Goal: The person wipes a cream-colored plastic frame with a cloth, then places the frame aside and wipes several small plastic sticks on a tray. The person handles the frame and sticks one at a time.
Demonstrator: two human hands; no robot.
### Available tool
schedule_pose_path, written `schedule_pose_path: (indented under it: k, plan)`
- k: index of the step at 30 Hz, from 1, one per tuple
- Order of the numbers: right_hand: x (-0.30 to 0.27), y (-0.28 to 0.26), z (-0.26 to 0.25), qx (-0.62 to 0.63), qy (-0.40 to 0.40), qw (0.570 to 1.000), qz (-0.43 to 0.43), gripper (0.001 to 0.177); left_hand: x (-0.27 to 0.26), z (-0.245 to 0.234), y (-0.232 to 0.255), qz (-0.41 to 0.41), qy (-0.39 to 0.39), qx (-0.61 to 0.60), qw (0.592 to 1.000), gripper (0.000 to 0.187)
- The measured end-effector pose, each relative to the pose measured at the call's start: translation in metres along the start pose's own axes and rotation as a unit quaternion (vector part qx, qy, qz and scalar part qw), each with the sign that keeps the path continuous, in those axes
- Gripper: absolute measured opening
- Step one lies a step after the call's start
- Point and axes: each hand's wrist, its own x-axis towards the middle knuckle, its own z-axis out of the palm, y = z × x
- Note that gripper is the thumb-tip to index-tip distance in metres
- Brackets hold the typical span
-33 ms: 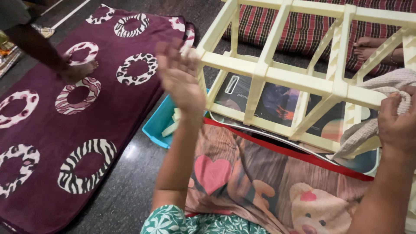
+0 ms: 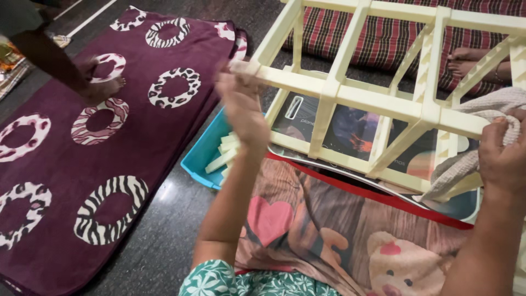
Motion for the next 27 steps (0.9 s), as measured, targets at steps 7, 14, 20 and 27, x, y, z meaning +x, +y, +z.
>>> schedule_pose_path:
  k: [7,14,20,27]
  plan:
    - [-0.008,0.032,0.013,0.024,0.010,1.000,-0.013,0.021,-0.131,0.009,-0.127,-0.042,-0.396,0.508,0.764,0.055]
    - [-0.004,0.029,0.014,0.026,0.011,1.000,-0.010,0.021,-0.188,0.018,-0.168,0.017,-0.429,0.542,0.722,0.076]
    - [-0.005,0.032,0.013,-0.039,0.018,0.999,-0.034,0.019,-0.205,0.031,-0.181,-0.021,-0.392,0.571,0.721,0.069]
    - [-0.004,0.026,0.011,-0.034,0.011,0.999,-0.025,0.015,-0.195,0.037,-0.193,-0.056,-0.386,0.595,0.703,0.058]
